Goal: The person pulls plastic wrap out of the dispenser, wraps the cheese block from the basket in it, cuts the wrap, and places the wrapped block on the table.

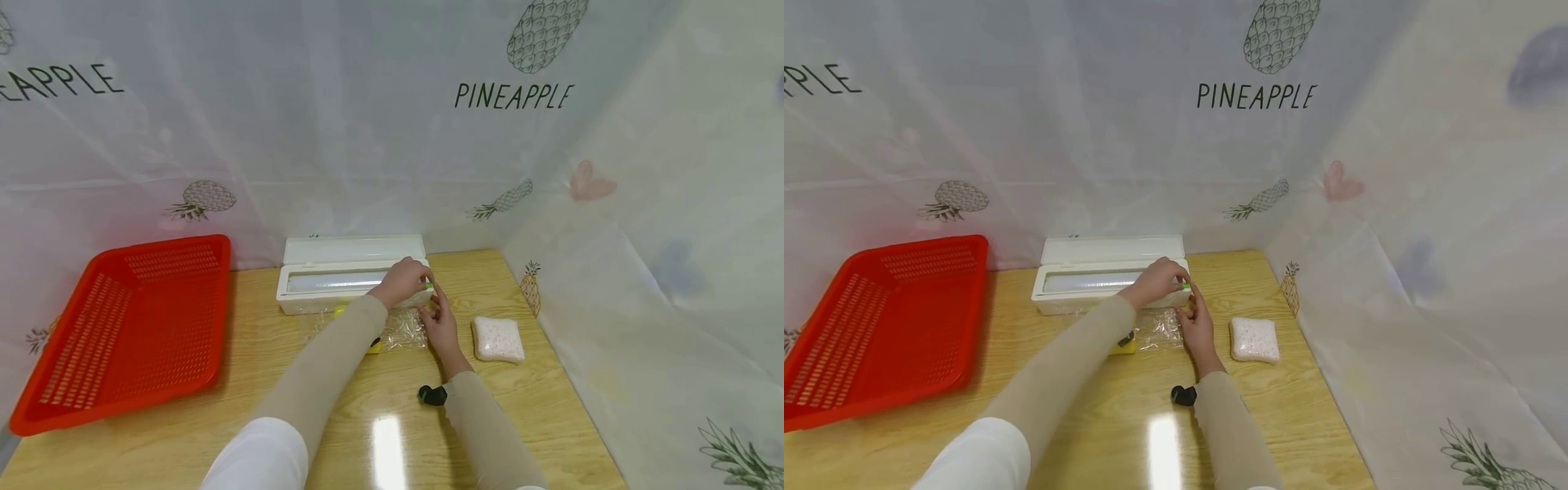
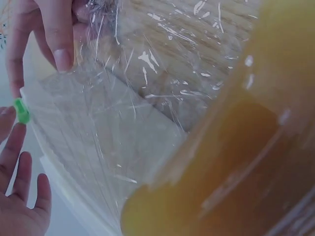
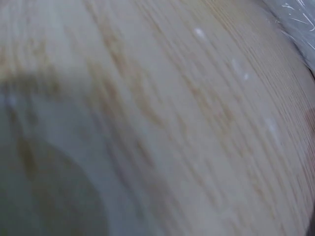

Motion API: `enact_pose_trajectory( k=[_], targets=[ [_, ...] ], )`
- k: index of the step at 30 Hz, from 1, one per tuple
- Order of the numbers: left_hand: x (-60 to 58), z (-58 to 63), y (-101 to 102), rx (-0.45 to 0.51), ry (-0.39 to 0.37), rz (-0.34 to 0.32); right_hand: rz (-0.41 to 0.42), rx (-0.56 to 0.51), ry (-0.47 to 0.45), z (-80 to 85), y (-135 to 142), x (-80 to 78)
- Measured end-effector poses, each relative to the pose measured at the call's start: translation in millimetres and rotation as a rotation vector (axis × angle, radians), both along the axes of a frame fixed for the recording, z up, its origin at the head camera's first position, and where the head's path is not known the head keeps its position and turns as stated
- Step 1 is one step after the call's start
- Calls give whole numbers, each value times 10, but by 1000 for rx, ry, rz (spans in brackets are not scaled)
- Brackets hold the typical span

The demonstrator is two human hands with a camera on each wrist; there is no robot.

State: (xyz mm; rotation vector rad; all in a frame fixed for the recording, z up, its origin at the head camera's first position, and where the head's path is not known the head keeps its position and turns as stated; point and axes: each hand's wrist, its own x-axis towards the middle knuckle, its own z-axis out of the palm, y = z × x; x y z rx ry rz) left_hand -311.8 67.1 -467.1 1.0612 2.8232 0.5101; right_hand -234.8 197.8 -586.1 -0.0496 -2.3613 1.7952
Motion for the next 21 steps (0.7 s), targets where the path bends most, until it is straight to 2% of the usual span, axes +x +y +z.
enact_pose_trajectory(
  k=[8,15,21],
  targets=[
    [3,9,29,-34,51,-21,4,3,-2,36,-12,7],
    [-53,15,2,-75,108,-77,2,43,-6,30,-20,-12],
    [-91,22,-39,-127,74,-94,2,79,-2,13,-15,-28]
  ],
)
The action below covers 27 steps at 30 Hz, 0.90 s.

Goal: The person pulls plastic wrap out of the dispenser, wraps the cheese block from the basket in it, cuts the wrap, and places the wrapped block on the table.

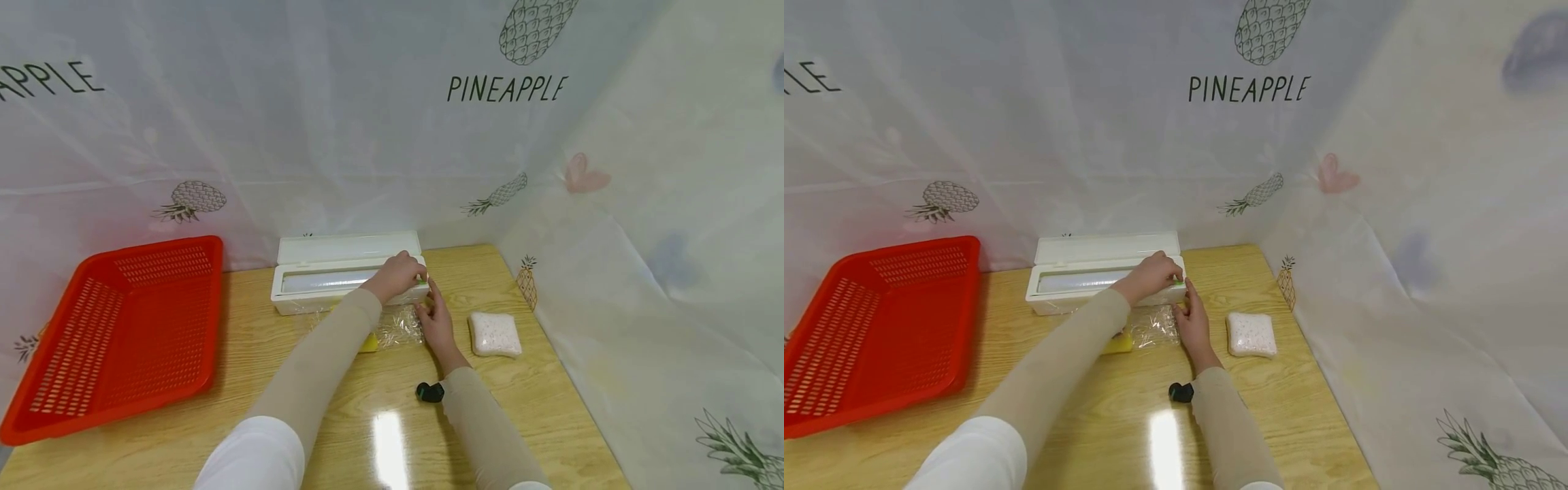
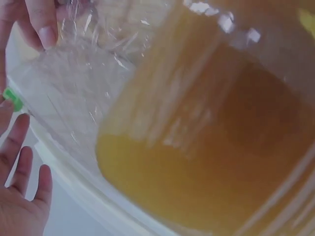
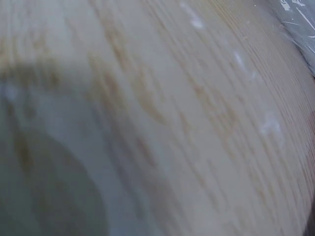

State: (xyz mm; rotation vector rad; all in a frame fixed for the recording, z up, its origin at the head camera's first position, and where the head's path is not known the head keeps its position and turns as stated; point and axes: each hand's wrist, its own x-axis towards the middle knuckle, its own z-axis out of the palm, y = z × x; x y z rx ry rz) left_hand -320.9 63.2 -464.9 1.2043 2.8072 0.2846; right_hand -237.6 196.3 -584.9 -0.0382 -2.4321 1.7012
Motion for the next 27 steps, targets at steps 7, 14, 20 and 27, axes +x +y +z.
enact_pose_trajectory(
  k=[7,14,20,27],
  targets=[
    [-36,25,-62,-89,16,13,-12,32,-15,-5,4,-13],
    [-52,55,-94,-137,9,21,-15,35,1,20,2,-21],
    [-58,70,-114,-155,29,5,-22,35,9,12,-11,-28],
    [-73,92,-213,-171,11,-11,-23,12,-11,-6,-18,-21]
  ],
)
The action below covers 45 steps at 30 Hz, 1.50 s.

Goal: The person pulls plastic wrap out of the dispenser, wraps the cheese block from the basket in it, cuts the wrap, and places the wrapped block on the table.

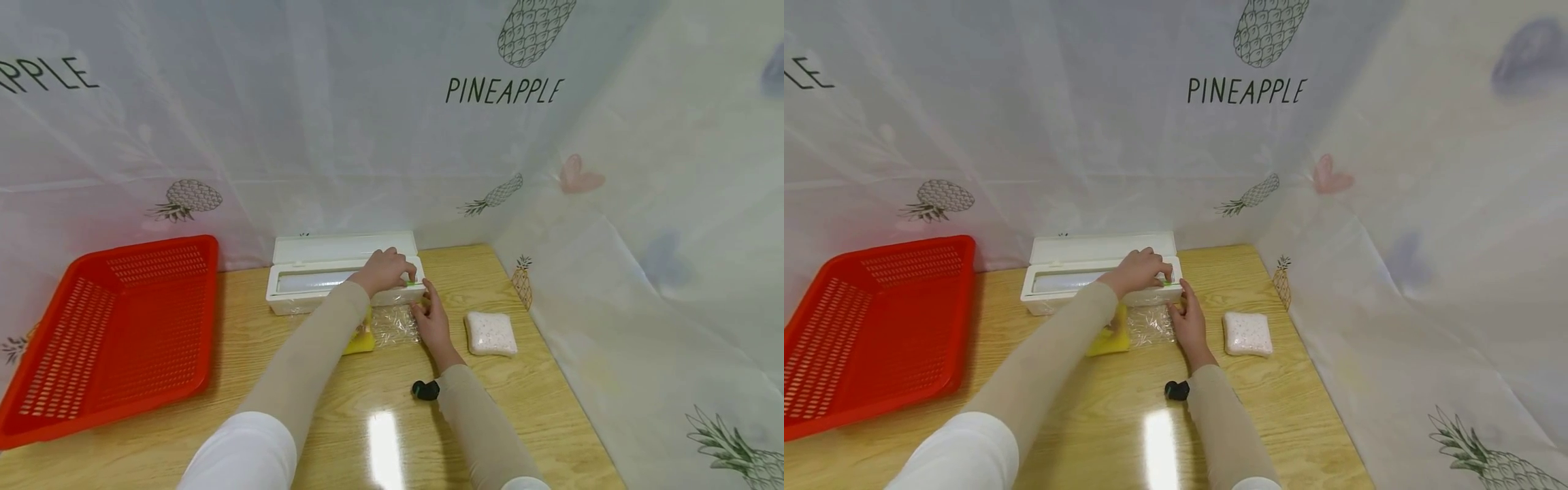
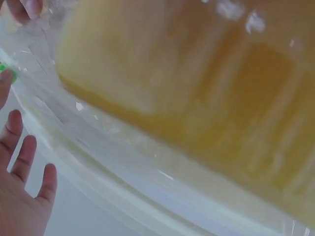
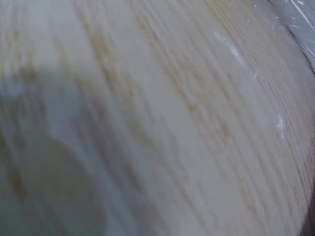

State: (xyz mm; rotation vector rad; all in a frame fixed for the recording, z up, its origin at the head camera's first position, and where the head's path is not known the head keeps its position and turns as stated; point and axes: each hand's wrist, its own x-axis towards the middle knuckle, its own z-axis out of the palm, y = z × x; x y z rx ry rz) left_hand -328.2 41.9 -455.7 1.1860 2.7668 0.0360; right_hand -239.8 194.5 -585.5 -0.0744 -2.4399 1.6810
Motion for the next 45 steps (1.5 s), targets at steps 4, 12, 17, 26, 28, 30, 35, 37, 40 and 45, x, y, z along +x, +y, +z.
enact_pose_trajectory(
  k=[4,12,17,26,28,30,35,37,40,45],
  targets=[
    [-18,-1,-104,20,-27,0,-2,-3,-5,17,6,20],
    [-40,-13,-272,49,-78,-7,-11,9,-24,17,6,19],
    [4,29,-326,50,-102,3,-6,23,-21,14,-21,11],
    [31,24,-366,26,-68,5,-1,32,-15,10,-26,21],
    [35,32,-377,20,-68,8,0,40,-12,14,-21,18],
    [39,44,-394,8,-64,10,4,47,-8,24,-17,17],
    [57,73,-474,11,-85,36,-7,64,-5,25,-17,11],
    [65,78,-511,17,-91,36,-13,66,-5,22,-21,6],
    [77,82,-572,15,-87,30,-12,68,-8,20,-29,2],
    [92,97,-704,1,-71,28,-9,76,-8,34,-27,14]
  ],
)
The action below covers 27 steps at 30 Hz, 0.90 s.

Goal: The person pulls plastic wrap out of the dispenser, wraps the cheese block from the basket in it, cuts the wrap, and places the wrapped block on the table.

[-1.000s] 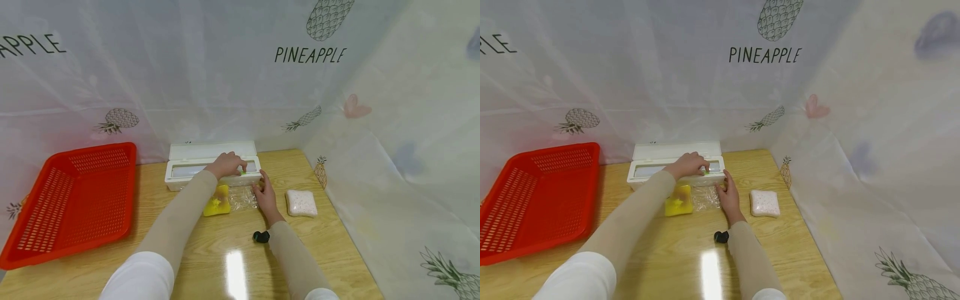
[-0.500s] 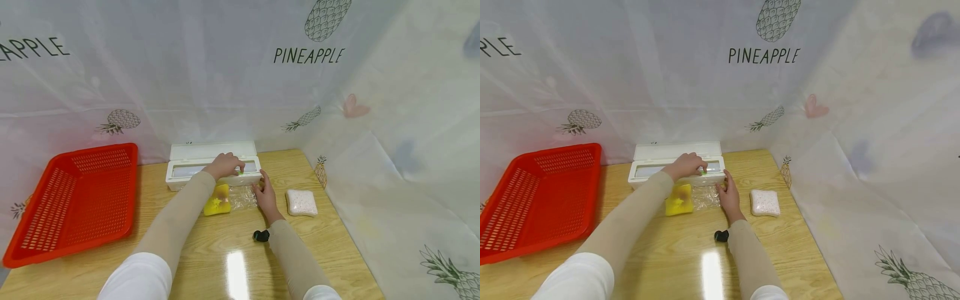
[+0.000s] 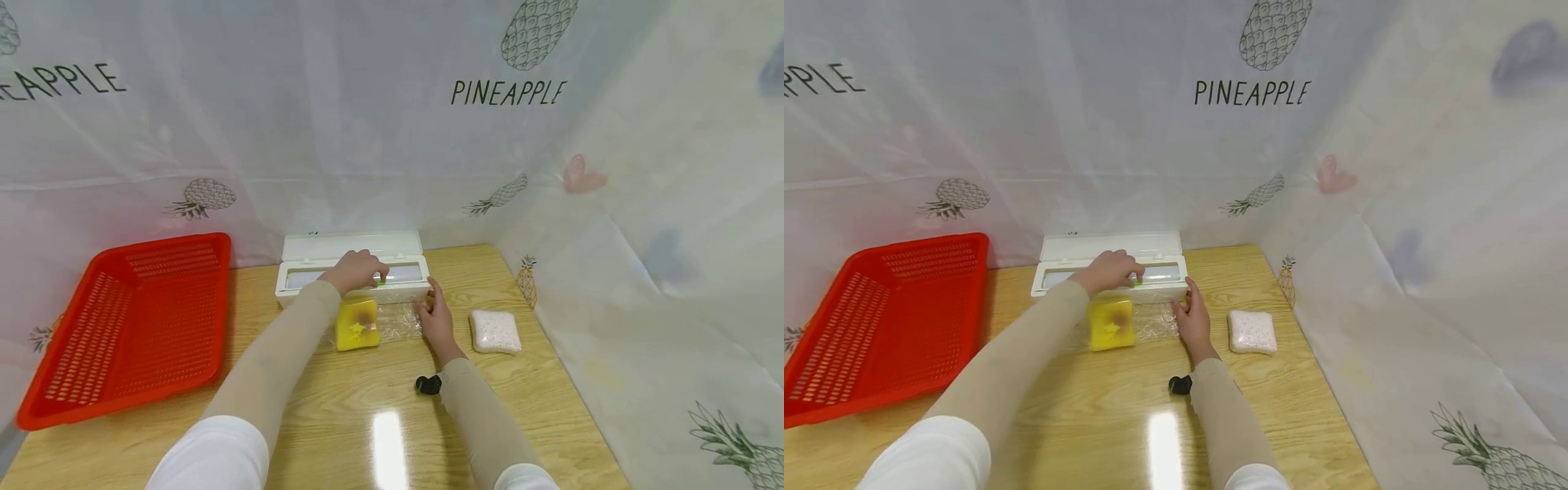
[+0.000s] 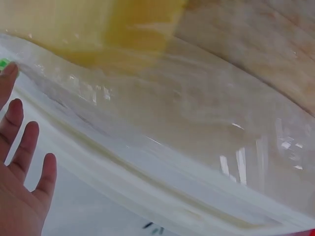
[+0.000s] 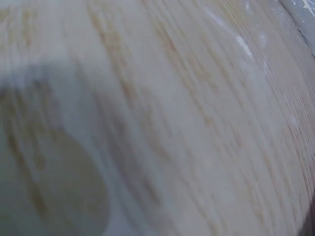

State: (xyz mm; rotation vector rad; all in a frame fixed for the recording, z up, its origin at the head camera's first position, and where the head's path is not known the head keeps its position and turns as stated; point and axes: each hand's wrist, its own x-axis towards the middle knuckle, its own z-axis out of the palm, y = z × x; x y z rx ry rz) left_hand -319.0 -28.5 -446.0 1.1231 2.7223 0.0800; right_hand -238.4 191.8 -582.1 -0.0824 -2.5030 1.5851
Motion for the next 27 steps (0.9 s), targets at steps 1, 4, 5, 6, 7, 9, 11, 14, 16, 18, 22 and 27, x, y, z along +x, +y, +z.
enact_pose_trajectory(
  k=[1,4,5,6,7,9,11,14,16,18,22,27],
  targets=[
    [2,2,-36,-1,-2,6,1,1,5,5,3,3],
    [10,10,-148,-3,-4,26,-7,1,10,12,16,9],
    [13,9,-186,-2,-3,29,-11,0,8,12,20,12],
    [16,7,-223,-4,-2,31,-15,3,5,7,24,13],
    [18,5,-257,-2,-2,31,-18,6,2,0,27,12],
    [28,5,-326,0,3,26,-17,8,-4,-13,27,11],
    [39,7,-397,2,8,21,-11,9,-3,-19,21,10],
    [57,16,-511,-11,26,21,-1,11,-1,-26,9,8],
    [71,23,-596,-26,43,21,-1,18,2,-24,2,9],
    [85,27,-686,-39,60,26,-7,24,3,-23,-1,11],
    [111,22,-872,-45,88,29,-13,34,8,-13,1,13],
    [159,26,-1089,-25,87,47,-8,27,-1,-8,-17,11]
  ],
)
